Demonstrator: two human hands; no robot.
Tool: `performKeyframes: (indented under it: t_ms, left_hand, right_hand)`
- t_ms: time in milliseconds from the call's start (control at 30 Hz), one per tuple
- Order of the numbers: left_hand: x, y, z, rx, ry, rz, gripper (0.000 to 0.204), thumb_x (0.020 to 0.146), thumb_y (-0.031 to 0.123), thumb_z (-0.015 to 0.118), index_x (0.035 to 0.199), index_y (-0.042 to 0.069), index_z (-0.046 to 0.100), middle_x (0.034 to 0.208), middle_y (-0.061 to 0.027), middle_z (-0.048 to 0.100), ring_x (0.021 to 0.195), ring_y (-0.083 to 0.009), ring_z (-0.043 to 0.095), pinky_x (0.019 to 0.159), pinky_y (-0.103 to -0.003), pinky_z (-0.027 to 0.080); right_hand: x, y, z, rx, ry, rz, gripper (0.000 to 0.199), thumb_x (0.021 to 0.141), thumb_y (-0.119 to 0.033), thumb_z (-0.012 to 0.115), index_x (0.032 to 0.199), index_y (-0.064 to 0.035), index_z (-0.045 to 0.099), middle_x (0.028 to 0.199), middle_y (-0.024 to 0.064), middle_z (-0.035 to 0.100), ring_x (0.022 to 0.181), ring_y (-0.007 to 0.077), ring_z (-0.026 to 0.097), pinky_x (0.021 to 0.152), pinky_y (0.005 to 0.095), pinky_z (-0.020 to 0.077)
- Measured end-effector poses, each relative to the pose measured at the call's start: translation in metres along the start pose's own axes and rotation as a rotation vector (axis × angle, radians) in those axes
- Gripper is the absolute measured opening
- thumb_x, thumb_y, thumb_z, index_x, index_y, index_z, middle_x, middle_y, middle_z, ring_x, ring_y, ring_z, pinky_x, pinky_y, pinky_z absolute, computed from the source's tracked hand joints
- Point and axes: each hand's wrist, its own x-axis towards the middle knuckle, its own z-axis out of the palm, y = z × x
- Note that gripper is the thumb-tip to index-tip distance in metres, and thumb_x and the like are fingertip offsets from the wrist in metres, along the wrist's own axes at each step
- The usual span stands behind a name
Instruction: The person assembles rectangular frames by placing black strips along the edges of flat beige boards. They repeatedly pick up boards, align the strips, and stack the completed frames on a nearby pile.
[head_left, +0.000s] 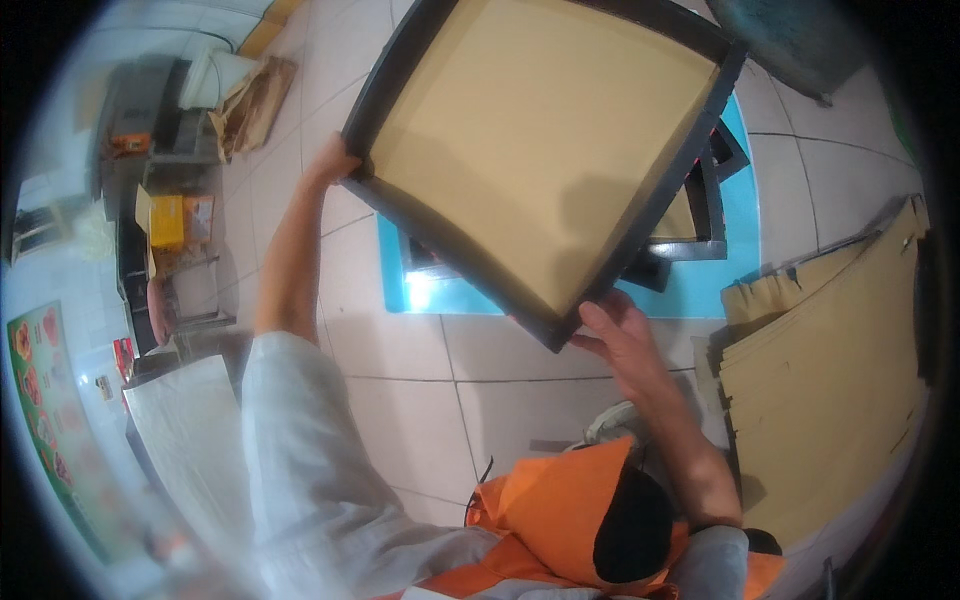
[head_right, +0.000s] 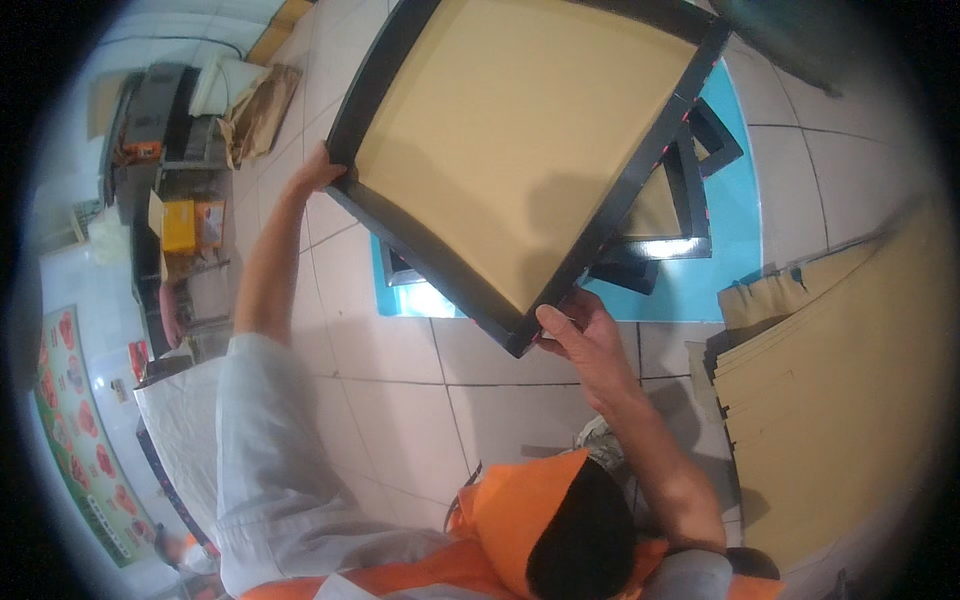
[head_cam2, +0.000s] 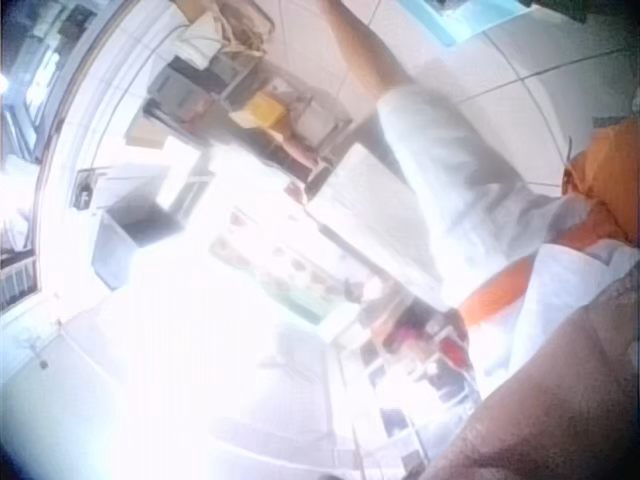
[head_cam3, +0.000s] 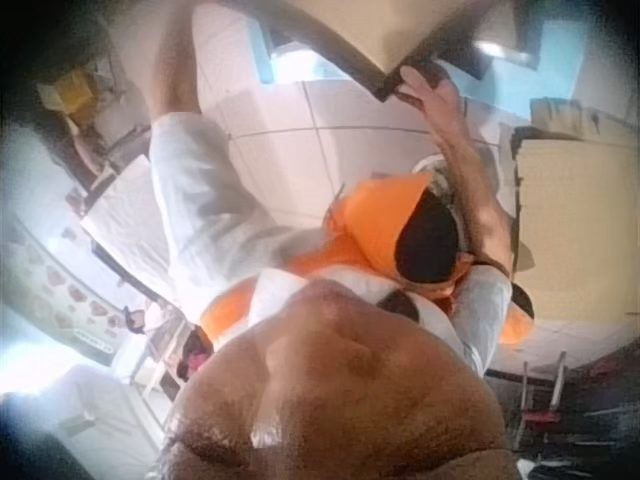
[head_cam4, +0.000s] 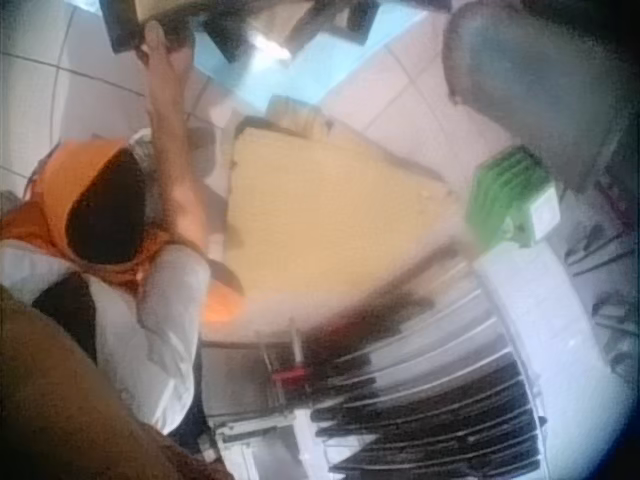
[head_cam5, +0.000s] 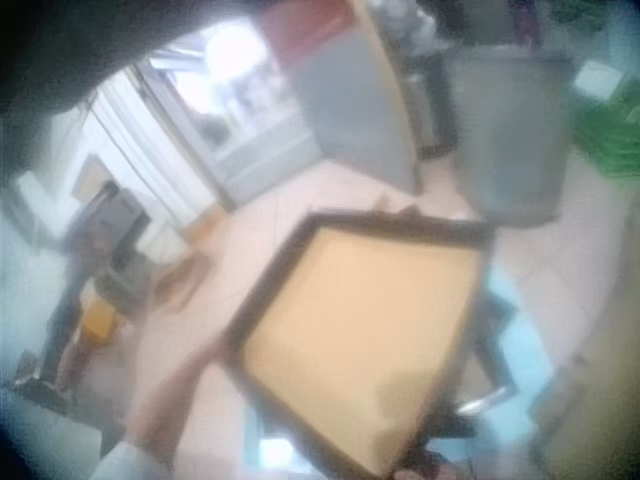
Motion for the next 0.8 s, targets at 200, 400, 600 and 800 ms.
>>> performKeyframes:
  t_ms: [200,400,600,800]
  left_hand:
    - [-0.014,-0.034,0.000,-0.301,0.000,0.081,0.058,0.079,0.031,0.061,0.124,0.000,0.040,0.118,-0.0217,0.051,0.109,-0.0286,0.051,0.088,-0.042,0.043]
    - [-0.061,-0.018,-0.027,-0.590,0.347,0.061,0.051,0.085,0.031,0.054,0.125,0.002,0.043,0.120,-0.0167,0.052,0.110,-0.0245,0.050,0.093,-0.038,0.039]
    - [-0.205,0.205,0.016,-0.934,0.263,0.514,0.042,0.091,0.028,0.046,0.124,0.001,0.046,0.117,-0.0152,0.055,0.109,-0.0241,0.052,0.093,-0.036,0.042]
    - [-0.331,0.409,0.136,-0.589,0.019,1.056,0.039,0.084,0.007,0.053,0.123,0.005,0.048,0.130,-0.0123,0.046,0.122,-0.0240,0.041,0.102,-0.036,0.030]
  right_hand:
    - [0.002,0.008,0.002,0.049,-0.020,0.010,0.067,0.077,-0.031,0.070,0.126,-0.0026,0.034,0.111,0.0066,0.050,0.097,0.0158,0.053,0.081,0.0312,0.0469]
    - [-0.010,0.007,-0.004,-0.040,0.042,0.001,0.062,0.083,-0.037,0.060,0.129,-0.0046,0.033,0.114,0.0067,0.049,0.097,0.0175,0.052,0.084,0.0341,0.0429]
    - [-0.128,-0.008,-0.136,-0.325,0.147,0.055,0.036,0.088,-0.036,0.052,0.109,-0.0054,0.052,0.100,0.0042,0.056,0.090,0.0136,0.053,0.076,0.0299,0.0433]
    - [-0.250,0.011,-0.293,-0.837,0.644,-0.197,0.031,0.086,-0.031,0.053,0.099,-0.0028,0.056,0.084,0.0095,0.060,0.080,0.0171,0.057,0.071,0.0307,0.0463]
